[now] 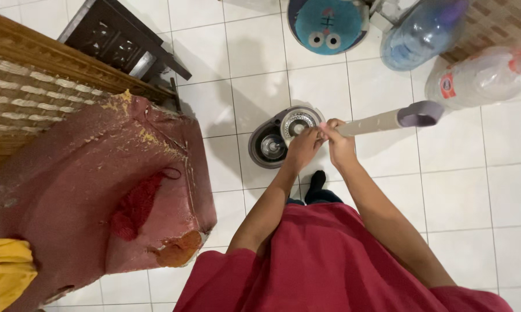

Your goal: The person wrings out a mop head in a spin bucket and then uses the mop to clean the floor in a hallway.

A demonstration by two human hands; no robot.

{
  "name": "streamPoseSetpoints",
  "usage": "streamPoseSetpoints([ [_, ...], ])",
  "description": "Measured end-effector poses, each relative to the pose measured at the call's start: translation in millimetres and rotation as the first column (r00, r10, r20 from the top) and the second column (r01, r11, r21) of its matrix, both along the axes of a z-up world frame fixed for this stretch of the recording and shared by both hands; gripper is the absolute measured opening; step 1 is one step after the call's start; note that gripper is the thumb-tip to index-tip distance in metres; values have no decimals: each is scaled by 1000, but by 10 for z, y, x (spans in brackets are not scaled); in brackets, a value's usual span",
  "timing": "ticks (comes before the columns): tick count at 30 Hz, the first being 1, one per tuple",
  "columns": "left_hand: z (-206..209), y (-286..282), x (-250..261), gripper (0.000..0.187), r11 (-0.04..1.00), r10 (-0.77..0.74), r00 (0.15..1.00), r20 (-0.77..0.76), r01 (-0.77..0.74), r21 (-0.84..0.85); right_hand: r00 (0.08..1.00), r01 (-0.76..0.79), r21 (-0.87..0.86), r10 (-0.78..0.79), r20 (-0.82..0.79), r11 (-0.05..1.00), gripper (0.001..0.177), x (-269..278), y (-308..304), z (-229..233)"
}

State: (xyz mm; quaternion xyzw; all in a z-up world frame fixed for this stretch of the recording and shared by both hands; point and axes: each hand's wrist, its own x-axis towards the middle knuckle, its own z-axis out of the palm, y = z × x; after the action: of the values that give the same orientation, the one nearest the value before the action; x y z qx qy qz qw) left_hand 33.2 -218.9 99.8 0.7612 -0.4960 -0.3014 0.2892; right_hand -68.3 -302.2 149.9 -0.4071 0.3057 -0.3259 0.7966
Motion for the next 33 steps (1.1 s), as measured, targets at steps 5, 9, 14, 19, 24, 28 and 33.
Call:
streamPoseSetpoints([
  [5, 15, 123, -34, 37, 998, 54, 994, -96, -57, -32, 996, 64, 15, -64, 64, 998, 35, -199, -194, 67],
  [9, -171, 237, -30, 47, 999, 24, 991, -132, -28, -26, 990, 96, -64, -89, 112, 993, 43, -388, -276, 376],
  [14, -395, 81, -71, 41, 999, 10, 991, -136, -15, -38, 988, 99, -132, -82, 131, 986, 51, -471, -274, 796],
  [19, -144, -145, -202, 29, 989, 9, 994, -112, -25, -143, 964, 174, -134, -141, 224, 976, 54, -587, -467, 1082],
  [24, 169, -489, -377, 24, 994, -19, 997, -73, 12, -105, 941, 303, -113, -278, 193, 946, 47, -771, -738, 1303],
  [28, 270, -606, -482, 29, 987, -33, 995, -98, 17, -160, 938, 317, -138, -289, 191, 938, 46, -902, -826, 1298],
  [33, -19, -371, -298, 54, 971, 81, 989, -122, -106, -215, 949, 267, -124, -238, 209, 956, 43, -789, -957, 1039],
])
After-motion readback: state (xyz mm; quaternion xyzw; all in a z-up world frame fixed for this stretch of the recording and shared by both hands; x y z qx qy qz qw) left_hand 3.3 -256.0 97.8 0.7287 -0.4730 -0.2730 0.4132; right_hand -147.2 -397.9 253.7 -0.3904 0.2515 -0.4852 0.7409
